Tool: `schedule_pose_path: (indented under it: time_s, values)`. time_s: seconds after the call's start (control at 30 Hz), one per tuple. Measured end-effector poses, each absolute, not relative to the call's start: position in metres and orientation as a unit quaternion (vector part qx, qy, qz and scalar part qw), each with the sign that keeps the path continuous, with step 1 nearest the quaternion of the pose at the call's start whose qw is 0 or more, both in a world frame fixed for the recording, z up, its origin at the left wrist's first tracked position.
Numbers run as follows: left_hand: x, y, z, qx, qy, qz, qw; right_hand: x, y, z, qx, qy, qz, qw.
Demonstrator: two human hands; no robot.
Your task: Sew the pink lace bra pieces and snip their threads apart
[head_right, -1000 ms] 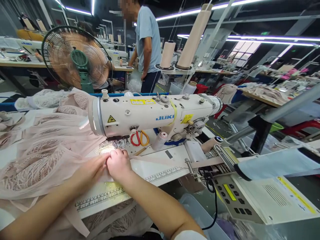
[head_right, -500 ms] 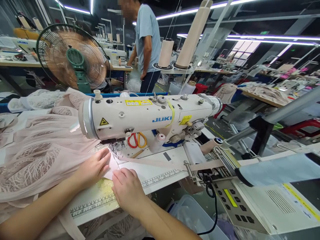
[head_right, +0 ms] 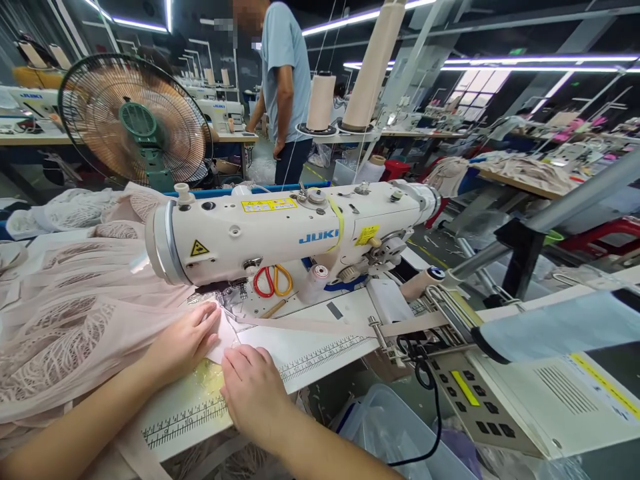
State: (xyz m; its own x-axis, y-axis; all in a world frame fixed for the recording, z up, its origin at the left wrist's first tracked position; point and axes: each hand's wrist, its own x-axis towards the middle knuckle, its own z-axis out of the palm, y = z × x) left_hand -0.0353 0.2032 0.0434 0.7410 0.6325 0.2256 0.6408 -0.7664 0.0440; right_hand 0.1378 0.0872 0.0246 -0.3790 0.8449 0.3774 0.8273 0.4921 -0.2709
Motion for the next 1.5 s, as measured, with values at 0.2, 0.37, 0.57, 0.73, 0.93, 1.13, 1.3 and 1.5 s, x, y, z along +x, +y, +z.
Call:
schedule_pose_path:
  time_s: [0.2, 0.37, 0.57, 0.73, 0.93, 1.13, 1.3, 1.5]
  values:
    - [-0.032, 0.200, 0.041, -0.926, -0.358, -0.110, 0.054, 0.137, 0.087, 0.022, -0.501, -0.832, 0.012, 0.239]
    - [-0.026, 0.198, 0.043, -0.915, -0.382, -0.105, 0.075, 0.136, 0.088, 0.018, -0.499, -0.830, 0.004, 0.247]
    - [-0.029, 0.199, 0.044, -0.920, -0.369, -0.096, 0.088, 0.136, 0.088, 0.015, -0.501, -0.832, 0.003, 0.237]
    - [-0.034, 0.200, 0.041, -0.926, -0.350, -0.096, 0.101, 0.135, 0.087, 0.013, -0.506, -0.829, 0.004, 0.239]
    - [-0.037, 0.208, 0.039, -0.932, -0.329, -0.097, 0.116, 0.133, 0.092, 0.016, -0.516, -0.825, 0.018, 0.232]
    - [-0.044, 0.213, 0.044, -0.946, -0.285, -0.095, 0.121, 0.131, 0.103, 0.017, -0.515, -0.820, 0.012, 0.249]
    - [-0.050, 0.199, 0.056, -0.963, -0.210, -0.114, 0.126, 0.126, 0.111, 0.022, -0.518, -0.818, 0.025, 0.248]
    - [-0.057, 0.188, 0.061, -0.966, -0.203, -0.065, 0.148, 0.119, 0.117, 0.022, -0.519, -0.814, 0.028, 0.259]
